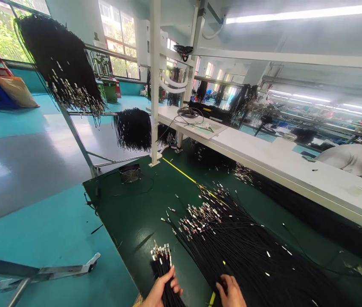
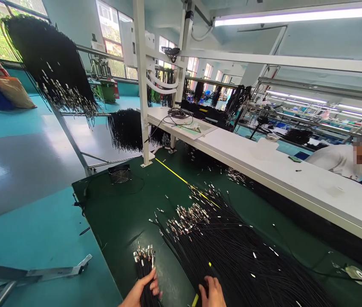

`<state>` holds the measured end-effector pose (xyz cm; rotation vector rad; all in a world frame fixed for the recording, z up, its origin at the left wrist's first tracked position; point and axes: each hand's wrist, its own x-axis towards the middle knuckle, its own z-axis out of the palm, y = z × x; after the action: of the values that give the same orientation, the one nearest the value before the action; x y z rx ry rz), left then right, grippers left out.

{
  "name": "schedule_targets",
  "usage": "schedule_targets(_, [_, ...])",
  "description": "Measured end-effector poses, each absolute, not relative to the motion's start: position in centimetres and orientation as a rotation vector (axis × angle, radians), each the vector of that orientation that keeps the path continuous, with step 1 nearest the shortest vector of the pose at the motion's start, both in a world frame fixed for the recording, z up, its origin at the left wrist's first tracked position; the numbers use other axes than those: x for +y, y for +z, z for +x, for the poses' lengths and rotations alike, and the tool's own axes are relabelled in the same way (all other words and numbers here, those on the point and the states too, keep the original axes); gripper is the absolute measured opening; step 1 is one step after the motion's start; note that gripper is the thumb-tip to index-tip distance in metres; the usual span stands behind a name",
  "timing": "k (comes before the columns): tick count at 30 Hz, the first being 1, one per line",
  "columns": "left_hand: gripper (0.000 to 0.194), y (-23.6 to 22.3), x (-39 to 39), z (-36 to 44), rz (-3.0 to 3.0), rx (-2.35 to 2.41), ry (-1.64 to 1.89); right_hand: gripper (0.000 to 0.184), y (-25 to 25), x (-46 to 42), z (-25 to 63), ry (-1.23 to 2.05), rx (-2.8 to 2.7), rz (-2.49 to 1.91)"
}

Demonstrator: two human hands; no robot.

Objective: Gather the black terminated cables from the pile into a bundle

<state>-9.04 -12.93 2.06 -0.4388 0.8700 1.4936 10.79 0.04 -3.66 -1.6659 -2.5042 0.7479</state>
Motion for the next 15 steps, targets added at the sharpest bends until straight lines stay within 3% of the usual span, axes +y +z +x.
schedule_targets(2, [0.030, 2.4, -12.8, -8.9, -0.432, 0.837, 1.496, 0.020, -5.0, 0.7, 10.5, 0.418, -2.547, -1.708])
schedule_targets(4, [0.029, 2.7, -12.7, -8.8, -0.448, 0.817, 1.492, 0.021, -5.9, 1.0, 10.4, 0.293, -2.618, -1.719])
schedule_targets(15, [0.027, 3.4, -12.7, -8.9, -0.496, 0.877, 1.470, 0.025, -6.0, 0.6, 10.2, 0.396, -2.602, -1.740])
